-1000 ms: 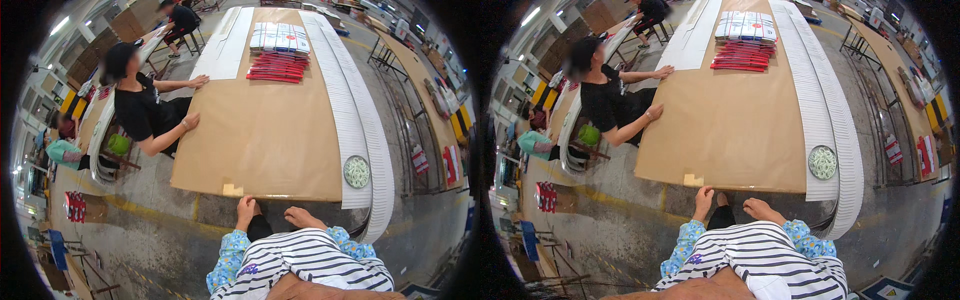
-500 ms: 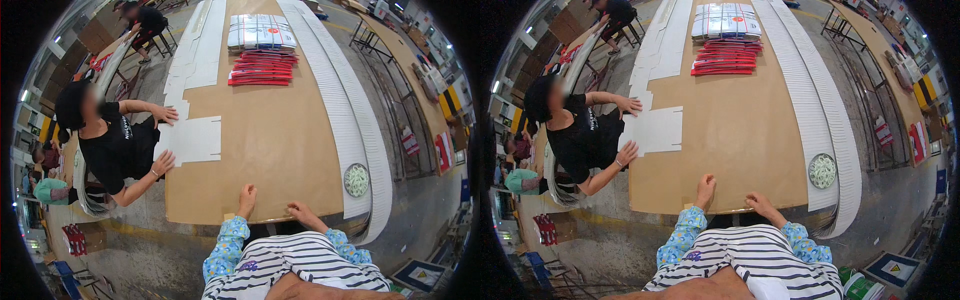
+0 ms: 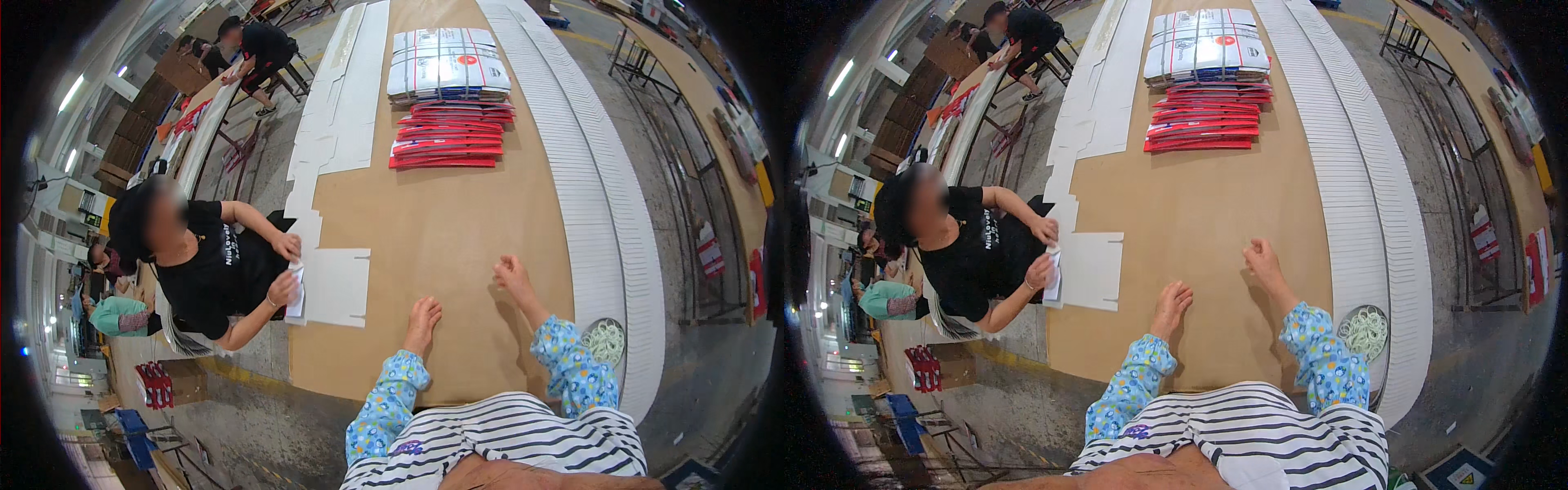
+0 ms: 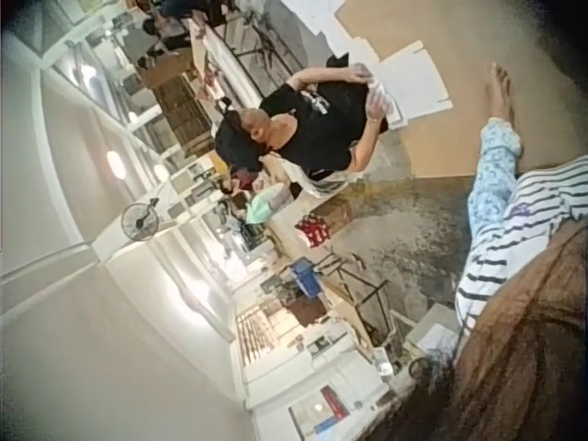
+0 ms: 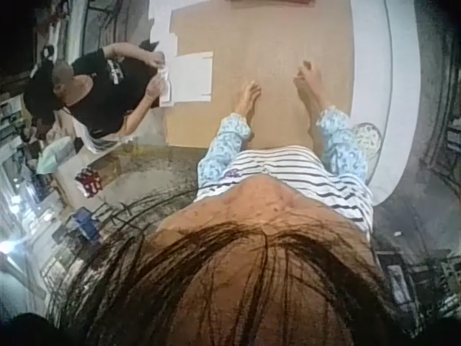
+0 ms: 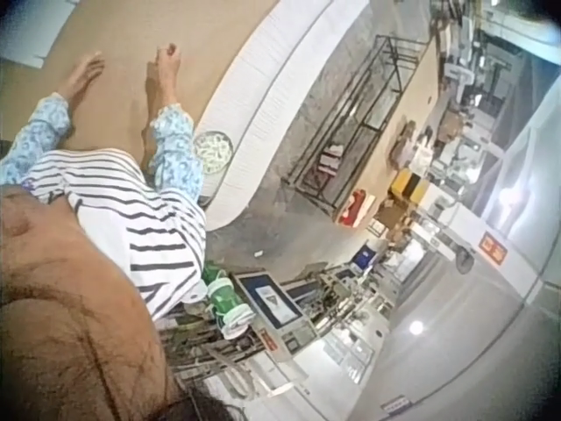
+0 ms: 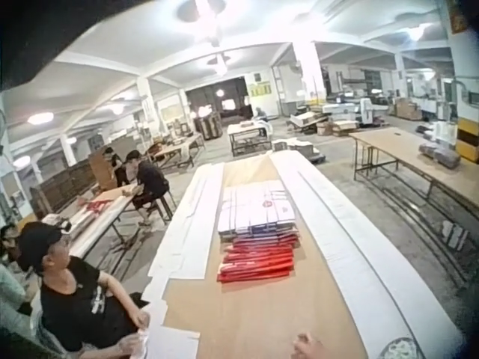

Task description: Organizing and stacking red and white paper products on a workstation in a factory setting.

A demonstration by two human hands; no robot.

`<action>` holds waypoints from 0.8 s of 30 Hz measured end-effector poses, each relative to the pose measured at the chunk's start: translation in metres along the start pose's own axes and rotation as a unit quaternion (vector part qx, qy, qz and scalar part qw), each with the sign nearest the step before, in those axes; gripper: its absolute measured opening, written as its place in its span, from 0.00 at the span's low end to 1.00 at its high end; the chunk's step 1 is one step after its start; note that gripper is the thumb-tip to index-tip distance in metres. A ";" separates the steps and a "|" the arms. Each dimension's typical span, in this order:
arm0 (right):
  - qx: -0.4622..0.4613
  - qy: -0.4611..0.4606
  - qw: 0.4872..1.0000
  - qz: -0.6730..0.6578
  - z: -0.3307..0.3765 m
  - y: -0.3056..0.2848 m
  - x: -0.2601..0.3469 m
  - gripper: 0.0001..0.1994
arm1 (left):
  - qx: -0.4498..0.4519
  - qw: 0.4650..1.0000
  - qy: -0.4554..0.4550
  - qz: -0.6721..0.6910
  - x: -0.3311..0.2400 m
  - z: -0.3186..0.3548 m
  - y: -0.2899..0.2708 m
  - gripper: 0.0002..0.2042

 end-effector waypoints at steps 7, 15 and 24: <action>-0.104 -0.092 0.989 0.056 -0.111 -0.015 0.030 0.26 | 0.085 0.992 -0.007 0.096 -0.057 -0.075 0.086 0.38; -0.176 -0.102 0.978 0.048 -0.179 -0.031 0.101 0.27 | 0.075 0.982 -0.010 0.176 -0.129 -0.119 0.179 0.50; -0.299 -0.131 0.945 0.027 -0.258 -0.095 0.155 0.36 | 0.015 0.968 0.017 0.248 -0.163 -0.100 0.212 0.46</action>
Point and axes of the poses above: each hand's wrist, its own z-axis away from the middle knuckle, its own y-axis out of the palm, x = y × z, the point moved 7 cm from there along -z, towards the middle knuckle, and after that the axes turned 6 degrees about -x, right-handed, at the moved point
